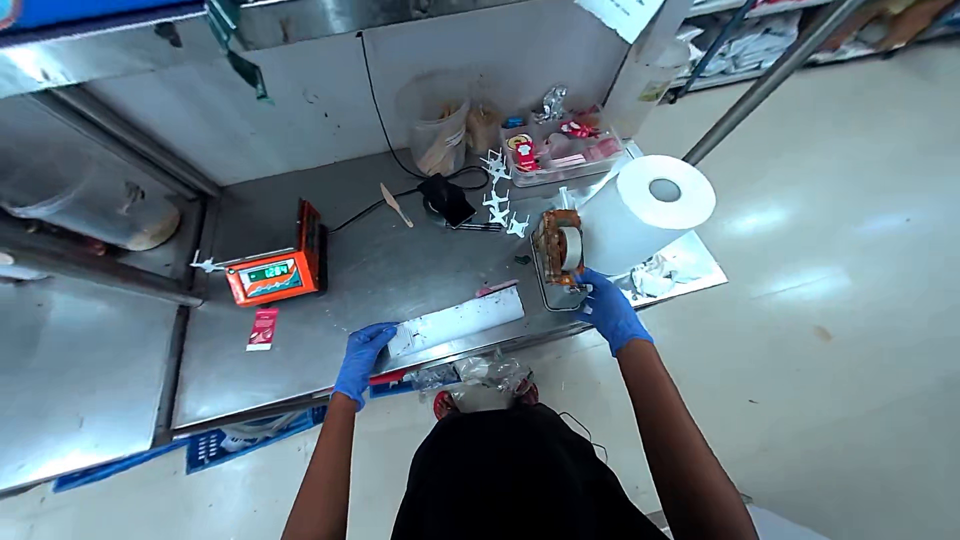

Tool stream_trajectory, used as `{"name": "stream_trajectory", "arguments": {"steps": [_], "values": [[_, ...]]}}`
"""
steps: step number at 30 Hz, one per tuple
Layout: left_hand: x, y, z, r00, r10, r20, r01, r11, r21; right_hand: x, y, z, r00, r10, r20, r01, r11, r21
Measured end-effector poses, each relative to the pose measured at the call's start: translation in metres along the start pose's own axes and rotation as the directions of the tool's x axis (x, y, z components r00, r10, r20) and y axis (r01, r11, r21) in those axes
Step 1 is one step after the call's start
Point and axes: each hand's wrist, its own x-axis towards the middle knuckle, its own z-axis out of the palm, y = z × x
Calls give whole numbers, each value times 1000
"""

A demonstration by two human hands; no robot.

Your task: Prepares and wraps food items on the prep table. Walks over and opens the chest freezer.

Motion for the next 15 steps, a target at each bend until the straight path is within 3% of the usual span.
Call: {"name": "stream_trajectory", "arguments": {"steps": [3,9,13,15], "values": [[1,-2,-2,1000,6,0,-6,1000,13,2,-8,13,999,14,32,-17,997,76],[0,-4,-1,1000,2,-19,-2,1000,28,-16,10,12,933,-352,73,304,881,361],[0,-4,-2,1000,-5,-29,6,1000,29,-24,47,9,882,-470,2,432,812,394],[-1,-5,-2,999,-14,-44,15,1000,27,-30,66,7,871,-490,-41,478,825,302]]}}
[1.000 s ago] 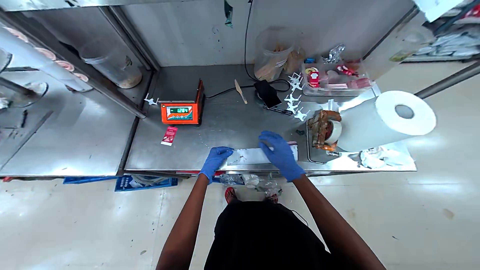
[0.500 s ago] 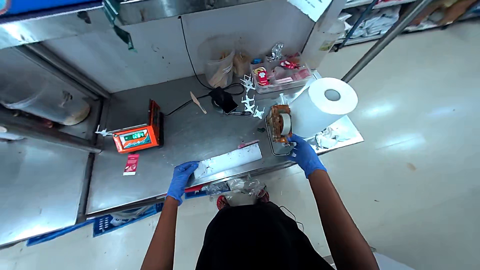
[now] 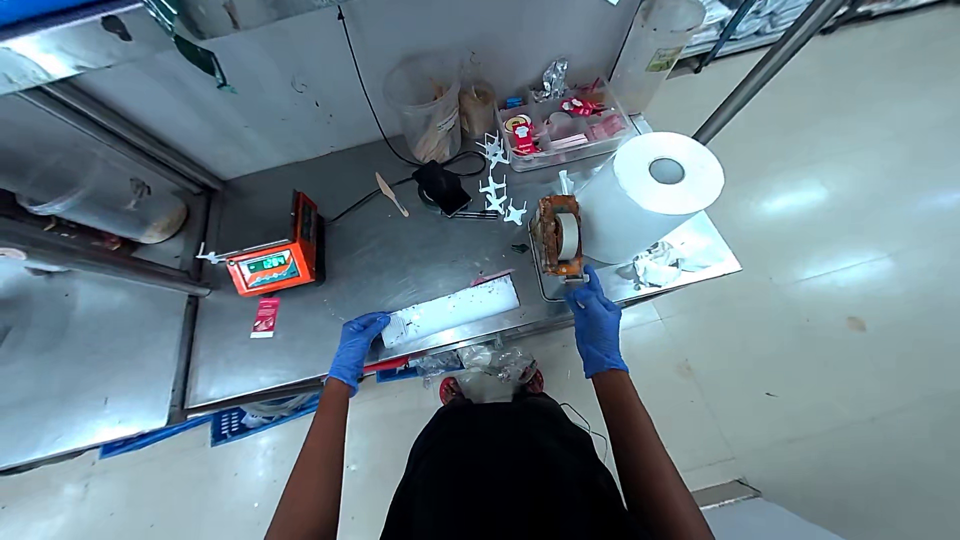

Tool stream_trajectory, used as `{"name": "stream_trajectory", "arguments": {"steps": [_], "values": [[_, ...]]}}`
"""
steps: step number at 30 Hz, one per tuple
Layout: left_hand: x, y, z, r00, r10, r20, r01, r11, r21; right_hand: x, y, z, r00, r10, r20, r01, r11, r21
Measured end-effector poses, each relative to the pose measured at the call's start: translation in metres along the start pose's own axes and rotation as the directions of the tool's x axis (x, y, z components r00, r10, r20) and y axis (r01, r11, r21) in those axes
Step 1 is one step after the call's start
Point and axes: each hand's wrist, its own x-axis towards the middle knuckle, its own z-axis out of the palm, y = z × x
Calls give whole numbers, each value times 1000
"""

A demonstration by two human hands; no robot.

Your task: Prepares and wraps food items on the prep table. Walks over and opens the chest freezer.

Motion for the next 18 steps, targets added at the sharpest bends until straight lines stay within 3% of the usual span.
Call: {"name": "stream_trajectory", "arguments": {"steps": [2,4,7,11,13,15,18], "values": [[-1,0,0,1000,-19,-12,18,1000,-1,-11,8,0,994,-92,-55,75,964,-256],[0,1,1,1000,-21,-6,21,1000,2,-2,18,-1,964,-251,-89,169,835,-524],[0,3,1,1000,-5,11,4,999,33,14,25,-16,946,-302,-121,164,763,-625],[-5,11,1,999,10,37,-10,1000,26,-8,10,-20,927,-369,67,317,676,-665],[-3,8,0,998,30,58,-30,1000,2,-25,5,2,940,-284,187,339,726,-598],[0,6,0,996,39,81,-38,999,-12,-37,9,40,943,-97,317,259,811,-524],[1,8,-2,993,15,118,-10,999,-43,-51,22,116,853,171,493,102,872,-478]]}}
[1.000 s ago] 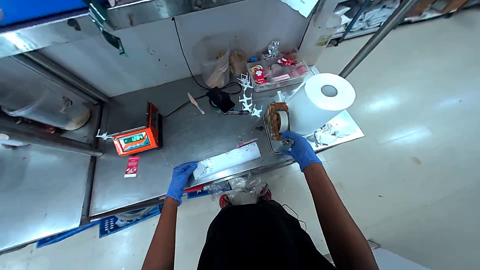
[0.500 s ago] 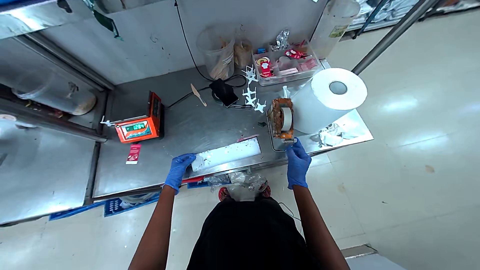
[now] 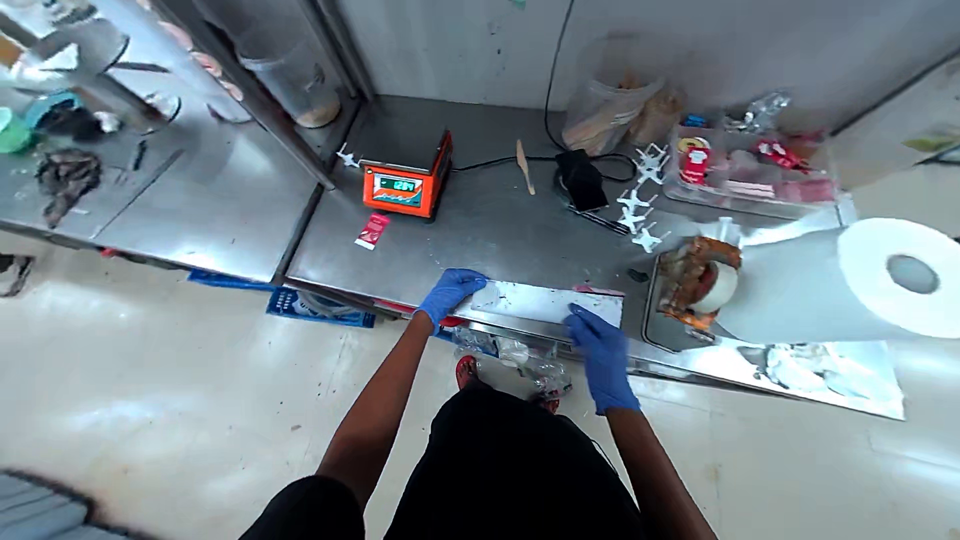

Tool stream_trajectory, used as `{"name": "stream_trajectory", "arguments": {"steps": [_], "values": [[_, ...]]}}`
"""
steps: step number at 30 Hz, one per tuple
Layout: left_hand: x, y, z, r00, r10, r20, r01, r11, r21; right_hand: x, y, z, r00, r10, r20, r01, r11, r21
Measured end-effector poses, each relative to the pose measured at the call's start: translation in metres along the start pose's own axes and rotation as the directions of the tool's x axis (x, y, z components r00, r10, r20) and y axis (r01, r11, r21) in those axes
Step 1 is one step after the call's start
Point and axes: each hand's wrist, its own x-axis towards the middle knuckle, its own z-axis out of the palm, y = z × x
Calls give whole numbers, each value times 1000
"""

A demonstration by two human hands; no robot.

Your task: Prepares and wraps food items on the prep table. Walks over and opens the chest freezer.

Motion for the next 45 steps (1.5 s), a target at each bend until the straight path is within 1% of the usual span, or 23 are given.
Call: {"name": "stream_trajectory", "arguments": {"steps": [1,3,6,8,12,15,19,21,24,26,28,30,31,33,34,35,36,37,39,41,43,45], "values": [[-1,2,-1,1000,-2,15,3,1000,-16,10,-10,24,996,39,80,-41,999,23],[-1,3,-2,999,9,52,-6,999,-52,28,-22,67,982,70,174,-83,994,66],[0,0,-3,997,18,72,-13,997,-73,49,-25,111,970,80,231,-115,983,143],[3,-3,-4,997,30,75,-25,997,-72,54,-28,128,969,115,219,-152,975,161],[3,-4,-5,991,82,102,-75,994,-74,54,-31,136,966,220,139,-236,965,112],[4,-7,-6,985,129,119,-122,990,-65,55,-33,138,960,262,95,-270,959,88],[5,-9,-8,980,151,129,-142,987,-74,56,-39,144,942,335,30,-336,940,65],[5,-11,-8,979,157,133,-148,986,-72,58,-38,145,937,348,-1,-348,937,-15],[5,-13,-9,983,136,125,-127,989,-81,59,-35,144,942,330,-64,-334,898,-286],[5,-12,-10,983,135,122,-125,989,-82,58,-34,142,948,304,-92,-311,828,-467],[4,-12,-10,983,134,122,-125,989,-75,56,-34,140,954,277,-114,-287,737,-612],[6,-13,-10,985,123,122,-116,991,-63,49,-35,136,960,256,-113,-260,663,-702],[6,-13,-9,986,123,116,-118,992,-53,42,-33,132,966,238,-101,-235,647,-726],[7,-13,-9,986,128,104,-126,992,-32,23,-27,123,980,190,-56,-169,656,-735],[7,-13,-9,986,128,104,-126,992,-25,15,-26,118,985,169,-15,-124,658,-743],[7,-12,-9,986,126,106,-125,992,-19,9,-25,114,993,118,26,-59,665,-745],[7,-11,-10,987,122,108,-122,992,-13,7,-25,112,997,27,76,40,661,-750],[6,-11,-10,987,119,110,-119,993,-4,9,-24,111,987,-83,134,156,633,-759],[6,-9,-9,987,116,108,-118,993,13,24,-23,115,932,-270,241,355,546,-759],[5,-7,-10,987,113,110,-118,992,43,41,-25,121,907,-302,293,410,475,-778],[4,-2,-9,990,100,104,-108,992,71,45,-32,123,898,-279,340,434,447,-782],[4,1,-9,992,88,93,-98,990,102,57,-34,124,905,-227,360,425,434,-795]]}}
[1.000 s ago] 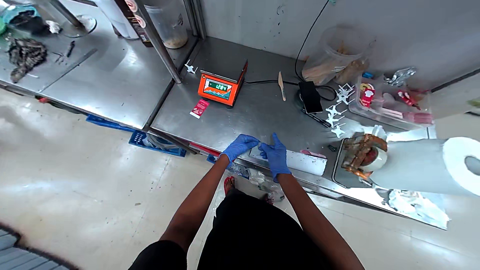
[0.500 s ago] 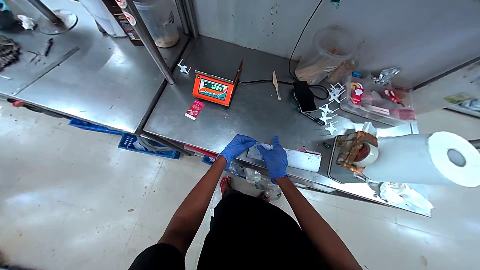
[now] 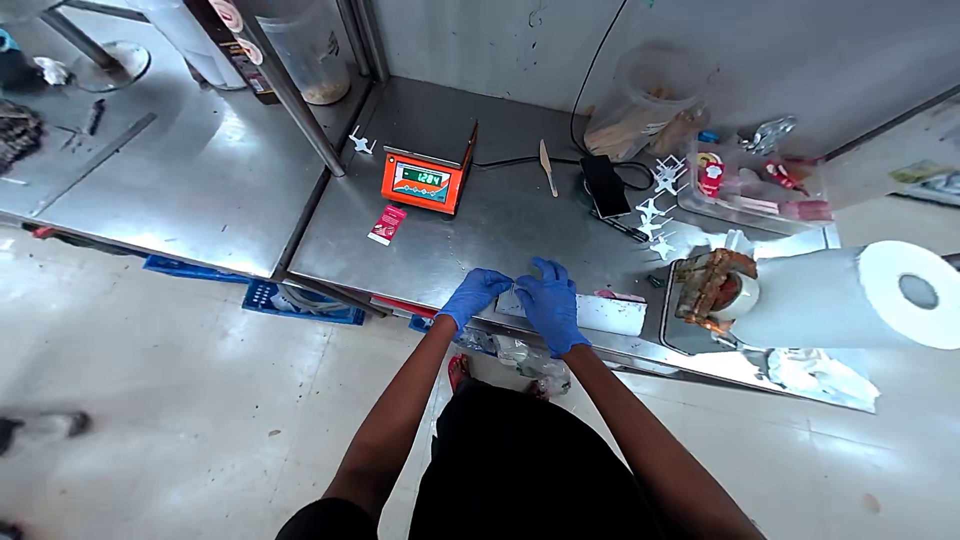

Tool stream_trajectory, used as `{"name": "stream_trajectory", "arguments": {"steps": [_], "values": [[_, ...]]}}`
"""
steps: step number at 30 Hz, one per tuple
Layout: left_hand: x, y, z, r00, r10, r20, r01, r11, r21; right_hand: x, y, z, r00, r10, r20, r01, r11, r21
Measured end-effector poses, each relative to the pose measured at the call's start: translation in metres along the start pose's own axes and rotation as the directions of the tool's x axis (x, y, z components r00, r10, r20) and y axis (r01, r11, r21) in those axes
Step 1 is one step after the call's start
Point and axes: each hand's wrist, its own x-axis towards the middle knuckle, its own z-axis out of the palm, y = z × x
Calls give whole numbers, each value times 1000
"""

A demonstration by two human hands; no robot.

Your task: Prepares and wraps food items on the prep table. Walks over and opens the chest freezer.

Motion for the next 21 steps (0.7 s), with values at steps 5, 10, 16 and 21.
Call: {"name": "stream_trajectory", "arguments": {"steps": [5,10,16,21], "values": [[-2,3,1,1000,6,-20,-4,994,114,18,9,-2,990,8,139,-13,999,39],[-4,3,2,999,6,-40,0,989,149,31,26,0,937,-95,336,33,982,183],[-4,3,1,1000,-7,-19,10,993,116,40,32,-19,796,-80,600,-43,981,189],[1,2,2,1000,-21,-22,23,994,107,28,59,-36,782,-10,623,1,1000,15]]}}
